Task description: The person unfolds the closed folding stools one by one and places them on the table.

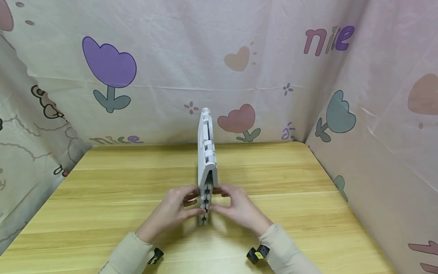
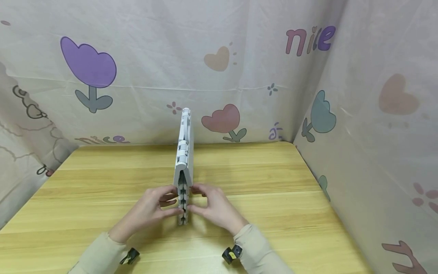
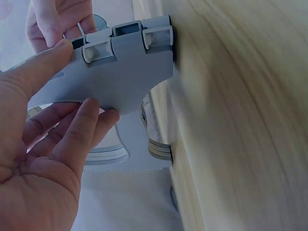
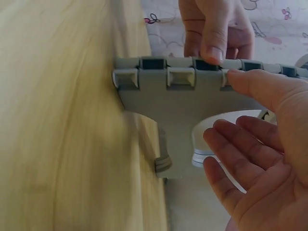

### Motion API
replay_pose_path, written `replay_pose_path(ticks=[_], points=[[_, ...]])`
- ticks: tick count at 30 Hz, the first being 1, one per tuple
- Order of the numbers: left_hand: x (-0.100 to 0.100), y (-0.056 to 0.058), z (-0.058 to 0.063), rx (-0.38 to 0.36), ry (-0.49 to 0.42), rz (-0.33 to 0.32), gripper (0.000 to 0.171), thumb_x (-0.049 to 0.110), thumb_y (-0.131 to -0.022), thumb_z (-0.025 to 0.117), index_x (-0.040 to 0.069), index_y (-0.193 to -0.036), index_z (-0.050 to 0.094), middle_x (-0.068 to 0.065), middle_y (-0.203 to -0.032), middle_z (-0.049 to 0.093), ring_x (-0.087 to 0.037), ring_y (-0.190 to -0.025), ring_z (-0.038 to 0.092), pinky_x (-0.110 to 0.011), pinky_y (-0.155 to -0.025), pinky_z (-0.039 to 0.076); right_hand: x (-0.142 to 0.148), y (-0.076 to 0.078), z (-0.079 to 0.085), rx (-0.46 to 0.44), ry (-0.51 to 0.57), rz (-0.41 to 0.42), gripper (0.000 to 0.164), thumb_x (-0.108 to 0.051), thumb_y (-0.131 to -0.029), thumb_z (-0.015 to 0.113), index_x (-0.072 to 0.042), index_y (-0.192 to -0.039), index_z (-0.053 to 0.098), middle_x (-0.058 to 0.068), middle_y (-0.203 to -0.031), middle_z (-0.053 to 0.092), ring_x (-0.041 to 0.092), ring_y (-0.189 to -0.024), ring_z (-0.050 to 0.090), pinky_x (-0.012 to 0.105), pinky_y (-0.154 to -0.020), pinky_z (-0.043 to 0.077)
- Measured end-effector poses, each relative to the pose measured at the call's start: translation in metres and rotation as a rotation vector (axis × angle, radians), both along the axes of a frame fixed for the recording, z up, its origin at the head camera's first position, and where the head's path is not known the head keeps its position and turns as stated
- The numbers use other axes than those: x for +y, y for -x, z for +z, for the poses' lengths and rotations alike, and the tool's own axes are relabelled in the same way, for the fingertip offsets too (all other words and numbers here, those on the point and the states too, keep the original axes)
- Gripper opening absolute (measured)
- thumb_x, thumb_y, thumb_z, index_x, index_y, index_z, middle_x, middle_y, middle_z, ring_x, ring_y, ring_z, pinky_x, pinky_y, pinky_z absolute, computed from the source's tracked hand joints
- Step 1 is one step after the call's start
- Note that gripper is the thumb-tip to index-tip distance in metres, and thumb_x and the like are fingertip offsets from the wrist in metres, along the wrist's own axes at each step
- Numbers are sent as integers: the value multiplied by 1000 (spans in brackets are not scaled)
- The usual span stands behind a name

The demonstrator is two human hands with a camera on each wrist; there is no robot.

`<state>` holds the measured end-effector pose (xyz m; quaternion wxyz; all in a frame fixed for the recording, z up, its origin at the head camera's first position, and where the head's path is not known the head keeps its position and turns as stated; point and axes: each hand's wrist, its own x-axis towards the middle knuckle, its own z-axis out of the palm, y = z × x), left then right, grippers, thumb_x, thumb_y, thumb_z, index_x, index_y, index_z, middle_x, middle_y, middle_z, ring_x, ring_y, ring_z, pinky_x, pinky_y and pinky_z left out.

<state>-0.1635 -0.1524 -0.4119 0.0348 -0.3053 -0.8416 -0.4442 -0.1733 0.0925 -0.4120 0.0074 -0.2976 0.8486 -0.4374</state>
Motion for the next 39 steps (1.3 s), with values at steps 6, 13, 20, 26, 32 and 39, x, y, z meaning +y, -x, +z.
replay_pose_path(ticks=[6, 13, 20, 26, 32, 39], points=[[-2, 1, -2, -34, -38, -5, 49, 6, -84, 89, -1, -128, 67, -22, -126, 75, -39, -117, 77, -32, -95, 63, -6, 1, -4, 52, 2, 21, 55, -23, -93, 84, -9, -143, 66, 6, -141, 73, 21, -128, 71, 43, -109, 59], [-2, 2, -2, -24, -33, 0, 50, 8, -85, 89, 0, -129, 67, -20, -126, 75, -39, -118, 76, -32, -96, 63, -8, 1, -6, 80, 1, 1, 50, -23, -92, 85, -9, -138, 69, 6, -138, 74, 21, -125, 72, 42, -107, 60], [-3, 2, -3, -55, -41, 3, 50, 6, -85, 89, 0, -129, 67, -21, -126, 75, -40, -118, 76, -33, -96, 63, -7, 2, -8, 83, 0, -5, 48, -23, -92, 85, -10, -135, 70, 4, -134, 76, 19, -120, 73, 39, -106, 61], [-6, 2, -3, -63, -28, 10, 50, 7, -84, 89, 0, -129, 67, -20, -125, 75, -40, -118, 76, -32, -96, 63, -5, 3, -10, 101, -2, -14, 49, -24, -91, 87, -9, -135, 70, 4, -132, 77, 18, -117, 74, 38, -104, 61], [-10, 1, -3, -80, -18, 17, 48, 9, -85, 89, 1, -127, 67, -20, -125, 75, -40, -118, 76, -33, -96, 63, 2, 3, -9, 77, 15, -26, 48, -20, -89, 86, -8, -133, 70, 4, -128, 78, 18, -116, 74, 40, -105, 61], [-14, 1, -3, -94, -26, 30, 48, 9, -85, 89, 0, -127, 67, -22, -126, 75, -41, -117, 76, -34, -95, 64, 11, 3, -8, 32, 0, -53, 51, -20, -90, 86, -8, -136, 68, 3, -127, 78, 20, -116, 74, 44, -107, 60]])
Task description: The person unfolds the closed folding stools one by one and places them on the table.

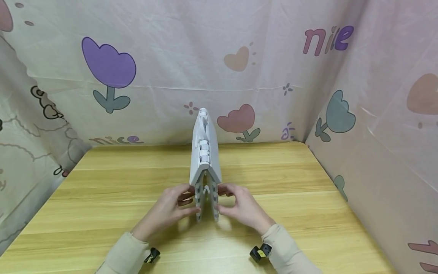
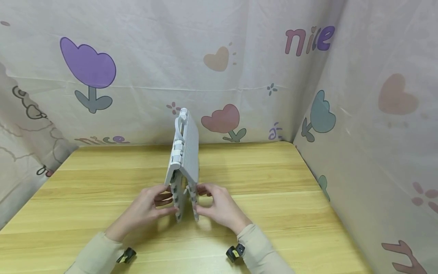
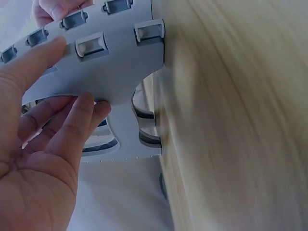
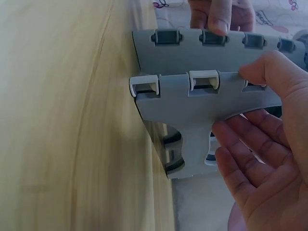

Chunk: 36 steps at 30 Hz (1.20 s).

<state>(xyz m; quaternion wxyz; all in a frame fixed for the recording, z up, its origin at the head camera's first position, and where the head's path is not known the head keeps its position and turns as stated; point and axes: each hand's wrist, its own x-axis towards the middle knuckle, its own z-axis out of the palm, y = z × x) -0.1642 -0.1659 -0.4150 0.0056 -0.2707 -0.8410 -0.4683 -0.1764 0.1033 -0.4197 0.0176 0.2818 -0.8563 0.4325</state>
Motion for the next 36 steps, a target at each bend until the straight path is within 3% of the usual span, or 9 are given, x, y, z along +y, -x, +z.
replay_pose_path(ticks=[10, 17, 25, 32, 36], points=[[-3, 1, 0, -34, -16, 7, 50, 8, -86, 88, 0, -130, 66, -24, -128, 73, -44, -120, 74, -37, -96, 63, 14, 3, 0, 31, -24, -22, 53, -20, -89, 86, -6, -137, 67, 4, -127, 77, 20, -114, 74, 43, -105, 60], [-6, 2, 0, 11, -2, 5, 48, 8, -86, 89, -1, -127, 67, -22, -125, 75, -42, -116, 76, -34, -94, 64, 22, 5, -2, 65, -32, -19, 50, -20, -89, 86, -7, -134, 68, 3, -125, 78, 20, -115, 74, 42, -103, 61], [-11, 1, -1, -4, -19, 9, 51, 8, -86, 88, -3, -131, 66, -24, -127, 74, -43, -117, 75, -35, -95, 63, 29, 8, -5, 121, -32, 12, 47, -19, -90, 84, -6, -132, 68, 5, -123, 77, 23, -113, 74, 45, -101, 62], [-15, 1, -2, 54, -3, 16, 46, 9, -86, 89, -3, -125, 68, -25, -122, 75, -44, -112, 77, -36, -92, 65, 37, 10, -7, 141, -51, 8, 44, -20, -91, 83, -7, -131, 69, 4, -122, 77, 21, -111, 73, 46, -101, 62], [-18, 1, -3, 42, -1, 17, 49, 10, -86, 89, -3, -128, 67, -24, -124, 75, -43, -114, 77, -35, -93, 64, 40, 10, -6, 151, -55, 7, 43, -19, -90, 83, -7, -130, 69, 4, -122, 76, 21, -111, 73, 46, -100, 62]])
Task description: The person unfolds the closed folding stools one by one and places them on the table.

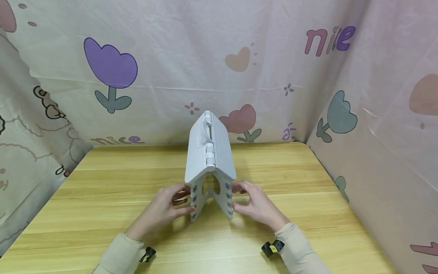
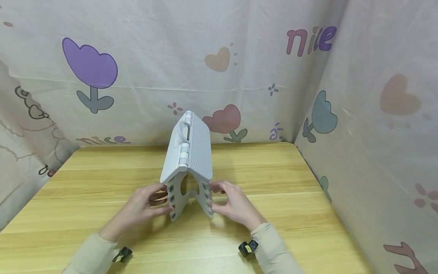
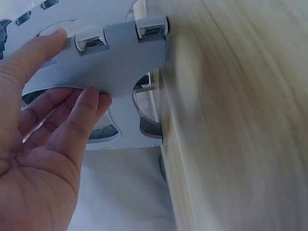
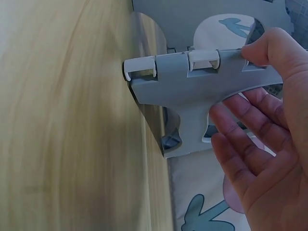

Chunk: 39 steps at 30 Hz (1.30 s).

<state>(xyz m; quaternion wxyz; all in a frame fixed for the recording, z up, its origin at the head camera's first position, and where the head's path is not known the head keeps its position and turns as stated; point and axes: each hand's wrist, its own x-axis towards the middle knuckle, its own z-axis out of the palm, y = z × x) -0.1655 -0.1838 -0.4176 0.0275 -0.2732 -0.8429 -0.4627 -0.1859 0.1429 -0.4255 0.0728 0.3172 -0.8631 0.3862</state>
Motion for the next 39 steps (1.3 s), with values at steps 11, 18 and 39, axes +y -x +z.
replay_pose_path(ticks=[11, 18, 39], points=[[-5, -2, 0, -6, 9, 9, 47, 10, -85, 90, 0, -126, 68, -22, -122, 76, -43, -113, 77, -35, -92, 65, 9, -1, 3, -14, -10, -15, 42, -18, -88, 83, -8, -127, 70, 2, -122, 75, 19, -112, 72, 45, -102, 61], [-6, -2, 0, -34, -5, 3, 46, 10, -86, 90, 1, -126, 68, -19, -122, 76, -41, -115, 76, -34, -94, 64, 13, 1, 0, 29, -4, -4, 39, -16, -86, 84, -8, -122, 71, 2, -119, 76, 17, -110, 72, 40, -101, 62], [-6, -2, 1, -30, -3, -2, 48, 8, -85, 90, 0, -127, 67, -19, -121, 76, -42, -115, 76, -34, -94, 64, 10, 3, 1, -27, -6, -19, 42, -32, -91, 86, -14, -125, 70, -5, -120, 76, 17, -113, 71, 42, -102, 62]])
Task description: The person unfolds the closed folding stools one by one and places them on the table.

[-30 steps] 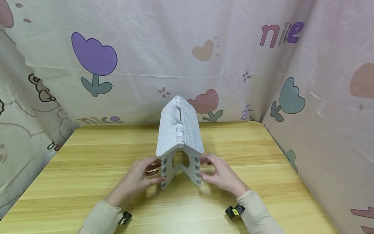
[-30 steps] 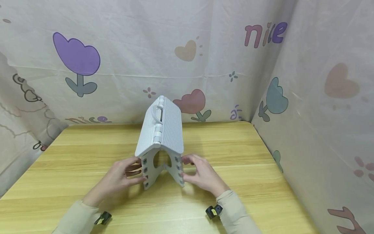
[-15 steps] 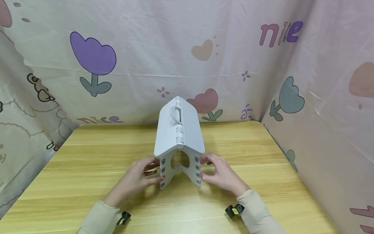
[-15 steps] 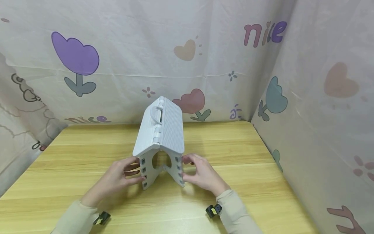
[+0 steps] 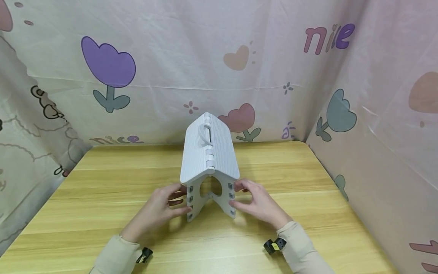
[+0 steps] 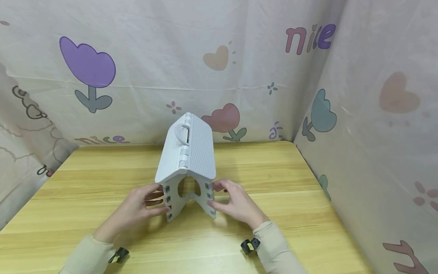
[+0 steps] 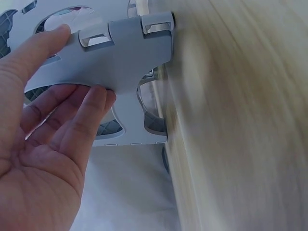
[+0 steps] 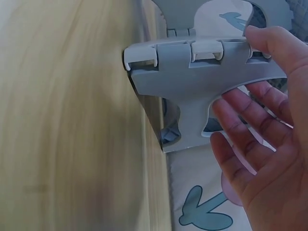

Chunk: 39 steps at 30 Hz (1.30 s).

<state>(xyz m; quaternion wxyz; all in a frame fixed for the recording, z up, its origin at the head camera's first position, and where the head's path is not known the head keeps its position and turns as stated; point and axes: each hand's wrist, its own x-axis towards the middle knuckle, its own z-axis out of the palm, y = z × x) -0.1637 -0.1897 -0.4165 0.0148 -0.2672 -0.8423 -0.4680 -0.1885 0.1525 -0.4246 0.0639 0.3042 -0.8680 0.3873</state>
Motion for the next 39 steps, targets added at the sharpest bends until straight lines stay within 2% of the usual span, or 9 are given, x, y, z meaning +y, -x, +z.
replay_pose_path(ticks=[8, 12, 15, 21, 26, 29, 34, 39], points=[[0, 0, 0, -4, 2, 0, 50, 9, -85, 90, 0, -128, 67, -19, -122, 76, -41, -115, 76, -34, -94, 64, 4, -2, 4, 6, -19, -3, 43, -34, -91, 85, -14, -125, 71, -2, -123, 76, 20, -115, 71, 46, -102, 62], [-3, -1, 3, -17, 29, 7, 54, 15, -86, 90, 0, -132, 65, -21, -127, 74, -44, -119, 74, -38, -96, 64, 7, -2, 8, -73, -9, -2, 48, -41, -93, 84, -15, -131, 68, 0, -130, 74, 23, -122, 68, 51, -103, 61], [-7, 0, 8, 8, 57, 11, 57, 18, -88, 89, 1, -136, 63, -24, -132, 72, -47, -122, 72, -43, -98, 63, 12, -1, 13, -105, 3, -8, 47, -39, -97, 80, -15, -135, 66, 2, -135, 73, 25, -126, 66, 54, -106, 59], [-17, 4, 23, 135, 86, 37, 57, 7, -97, 78, 0, -148, 55, -27, -145, 64, -47, -131, 66, -49, -103, 60, 22, 8, 28, -28, 5, -33, 41, -28, -106, 68, -10, -142, 62, 7, -139, 72, 28, -128, 68, 56, -112, 55], [-22, 9, 36, 215, 118, 98, 51, 9, -109, 62, -3, -156, 48, -26, -157, 55, -47, -142, 58, -53, -109, 54, 25, 15, 43, 18, 20, -56, 42, -27, -110, 62, -8, -148, 59, 12, -142, 71, 28, -131, 68, 56, -112, 55], [-22, 11, 44, 229, 132, 146, 49, 15, -114, 52, -1, -159, 44, -26, -161, 51, -48, -144, 55, -56, -114, 51, 25, 18, 51, 49, 21, -72, 45, -26, -112, 58, -9, -153, 55, 13, -148, 67, 31, -136, 65, 56, -115, 53], [-16, 15, 58, 220, 167, 208, 55, 27, -116, 46, 10, -168, 35, -20, -171, 40, -47, -153, 45, -66, -124, 39, 20, 21, 65, 75, 18, -110, 50, -29, -114, 53, -11, -160, 49, 11, -163, 55, 38, -148, 55, 61, -122, 44], [-7, 22, 75, 223, 181, 215, 59, 33, -117, 44, 14, -170, 29, -12, -177, 30, -42, -164, 28, -68, -131, 25, 12, 26, 81, 84, -2, -137, 56, -39, -115, 49, -18, -166, 40, 8, -172, 43, 38, -157, 42, 66, -127, 35]])
